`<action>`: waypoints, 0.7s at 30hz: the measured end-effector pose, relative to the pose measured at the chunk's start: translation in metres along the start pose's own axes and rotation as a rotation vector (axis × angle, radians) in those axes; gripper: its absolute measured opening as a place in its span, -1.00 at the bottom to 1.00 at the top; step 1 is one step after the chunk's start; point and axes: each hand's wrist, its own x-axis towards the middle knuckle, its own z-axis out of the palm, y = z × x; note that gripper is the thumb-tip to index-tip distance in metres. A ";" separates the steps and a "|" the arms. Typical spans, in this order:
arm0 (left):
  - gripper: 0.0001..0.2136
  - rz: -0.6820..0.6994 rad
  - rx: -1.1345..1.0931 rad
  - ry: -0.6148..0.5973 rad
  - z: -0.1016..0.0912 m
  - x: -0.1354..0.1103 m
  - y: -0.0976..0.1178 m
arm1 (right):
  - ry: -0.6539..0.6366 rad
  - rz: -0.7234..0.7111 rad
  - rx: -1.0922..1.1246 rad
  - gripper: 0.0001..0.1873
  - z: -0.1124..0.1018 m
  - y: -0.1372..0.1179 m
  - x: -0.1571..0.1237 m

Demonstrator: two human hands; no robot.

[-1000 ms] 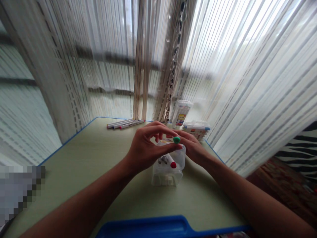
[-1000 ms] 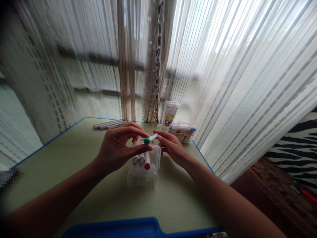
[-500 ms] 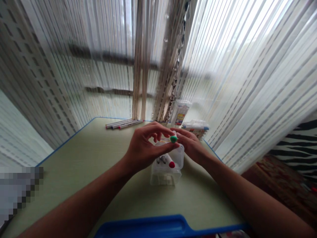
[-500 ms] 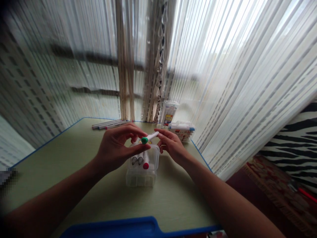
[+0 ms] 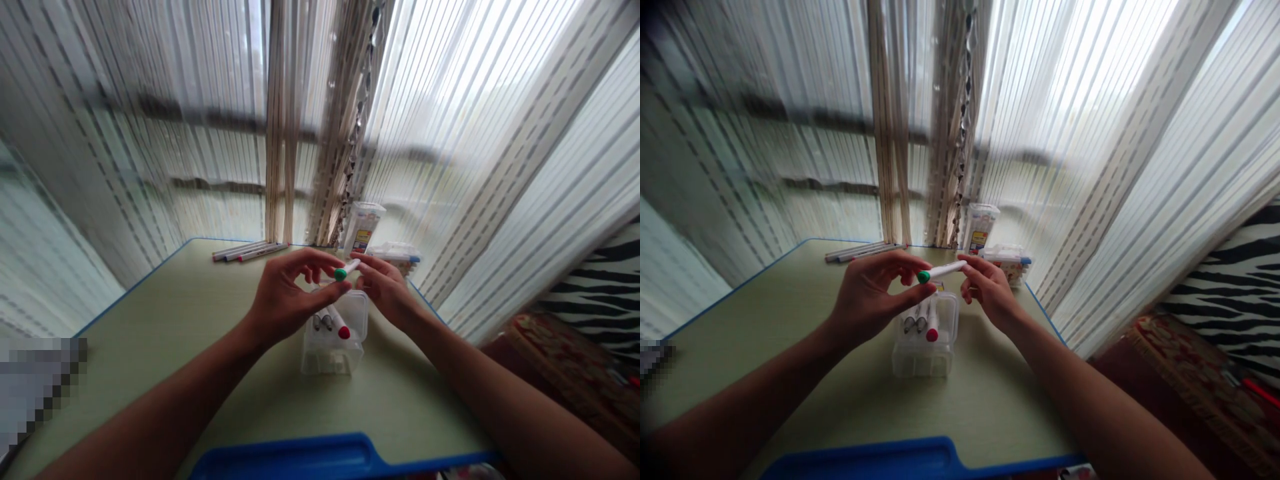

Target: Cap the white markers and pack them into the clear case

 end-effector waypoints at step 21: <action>-0.71 -0.185 0.340 0.135 -0.036 0.011 -0.058 | 0.093 -0.291 -0.083 -0.65 0.002 -0.011 -0.003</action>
